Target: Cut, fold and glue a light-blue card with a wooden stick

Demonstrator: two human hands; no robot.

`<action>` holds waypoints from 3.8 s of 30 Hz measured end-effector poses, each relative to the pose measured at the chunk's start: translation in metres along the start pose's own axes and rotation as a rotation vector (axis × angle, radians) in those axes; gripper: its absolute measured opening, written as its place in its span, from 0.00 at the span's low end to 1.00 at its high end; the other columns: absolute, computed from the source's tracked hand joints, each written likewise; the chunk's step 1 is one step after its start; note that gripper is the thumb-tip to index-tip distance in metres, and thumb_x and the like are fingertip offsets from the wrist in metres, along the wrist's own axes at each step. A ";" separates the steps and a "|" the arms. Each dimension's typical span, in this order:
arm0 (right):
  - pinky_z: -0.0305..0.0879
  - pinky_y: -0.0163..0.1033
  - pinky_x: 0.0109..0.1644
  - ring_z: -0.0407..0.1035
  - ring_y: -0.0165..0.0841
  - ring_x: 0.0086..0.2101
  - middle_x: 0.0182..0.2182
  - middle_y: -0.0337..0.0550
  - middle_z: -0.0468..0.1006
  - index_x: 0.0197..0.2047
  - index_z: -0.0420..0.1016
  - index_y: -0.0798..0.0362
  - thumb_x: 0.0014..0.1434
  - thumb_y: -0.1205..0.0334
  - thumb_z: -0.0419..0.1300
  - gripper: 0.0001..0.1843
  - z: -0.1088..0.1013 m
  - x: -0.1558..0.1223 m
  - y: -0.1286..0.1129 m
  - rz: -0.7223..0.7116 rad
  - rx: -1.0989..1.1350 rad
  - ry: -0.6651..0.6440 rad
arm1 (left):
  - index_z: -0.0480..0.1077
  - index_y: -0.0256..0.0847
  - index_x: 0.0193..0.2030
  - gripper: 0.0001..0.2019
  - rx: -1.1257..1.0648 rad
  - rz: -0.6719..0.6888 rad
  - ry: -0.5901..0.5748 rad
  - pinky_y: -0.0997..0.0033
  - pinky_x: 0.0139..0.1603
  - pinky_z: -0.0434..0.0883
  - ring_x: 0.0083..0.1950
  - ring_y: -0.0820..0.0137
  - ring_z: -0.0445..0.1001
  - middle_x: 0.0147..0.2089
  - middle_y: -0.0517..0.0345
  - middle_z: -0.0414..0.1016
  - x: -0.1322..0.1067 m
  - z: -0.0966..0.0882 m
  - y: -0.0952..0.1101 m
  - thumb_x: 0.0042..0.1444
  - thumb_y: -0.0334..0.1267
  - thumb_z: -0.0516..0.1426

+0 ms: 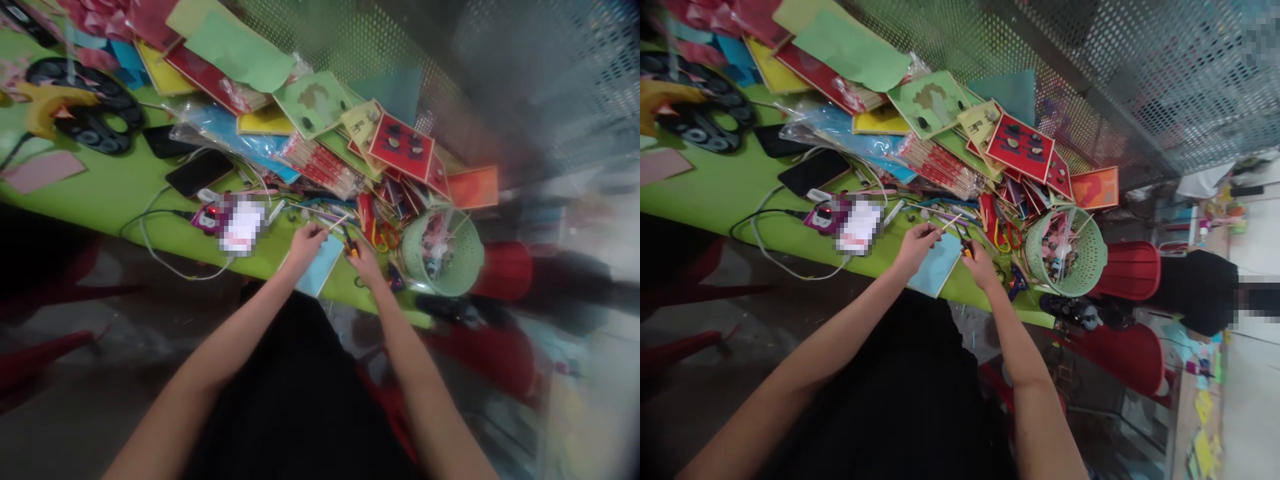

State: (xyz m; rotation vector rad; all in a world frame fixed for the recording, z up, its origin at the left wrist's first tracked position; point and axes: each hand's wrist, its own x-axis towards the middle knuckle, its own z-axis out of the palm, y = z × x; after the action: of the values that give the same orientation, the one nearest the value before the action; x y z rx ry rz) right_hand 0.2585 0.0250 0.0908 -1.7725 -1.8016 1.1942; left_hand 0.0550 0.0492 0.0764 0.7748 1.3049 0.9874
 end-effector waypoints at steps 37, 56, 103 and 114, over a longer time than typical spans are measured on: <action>0.66 0.41 0.43 0.71 0.37 0.34 0.34 0.40 0.80 0.40 0.74 0.50 0.50 0.53 0.56 0.15 0.010 0.001 -0.020 0.033 -0.012 0.013 | 0.73 0.44 0.35 0.07 0.560 0.170 -0.032 0.68 0.37 0.63 0.34 0.66 0.72 0.34 0.58 0.78 -0.021 0.000 0.003 0.62 0.42 0.62; 0.70 0.47 0.47 0.74 0.46 0.42 0.44 0.51 0.80 0.52 0.72 0.50 0.59 0.53 0.58 0.20 -0.018 0.027 0.019 0.282 -0.520 0.222 | 0.72 0.44 0.34 0.06 0.567 0.176 -0.055 0.69 0.38 0.62 0.36 0.66 0.73 0.36 0.58 0.79 -0.010 -0.006 -0.010 0.63 0.38 0.57; 0.64 0.43 0.48 0.72 0.42 0.44 0.42 0.49 0.80 0.44 0.82 0.50 0.70 0.66 0.58 0.10 0.043 0.055 0.026 -0.134 -0.619 0.126 | 0.76 0.41 0.61 0.20 1.054 0.232 0.040 0.56 0.60 0.71 0.58 0.54 0.75 0.60 0.47 0.78 0.006 -0.049 -0.042 0.65 0.31 0.55; 0.65 0.44 0.47 0.72 0.42 0.42 0.39 0.48 0.80 0.41 0.82 0.49 0.69 0.66 0.57 0.12 0.045 0.062 0.031 -0.158 -0.604 0.165 | 0.70 0.47 0.69 0.24 1.186 0.296 -0.050 0.50 0.62 0.68 0.63 0.50 0.70 0.62 0.45 0.75 0.018 -0.042 -0.040 0.68 0.33 0.52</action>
State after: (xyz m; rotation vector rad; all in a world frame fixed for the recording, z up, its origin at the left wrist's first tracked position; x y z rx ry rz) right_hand 0.2352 0.0642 0.0216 -1.8991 -2.3021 0.4425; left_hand 0.0193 0.0466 0.0272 1.9065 1.7276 0.3055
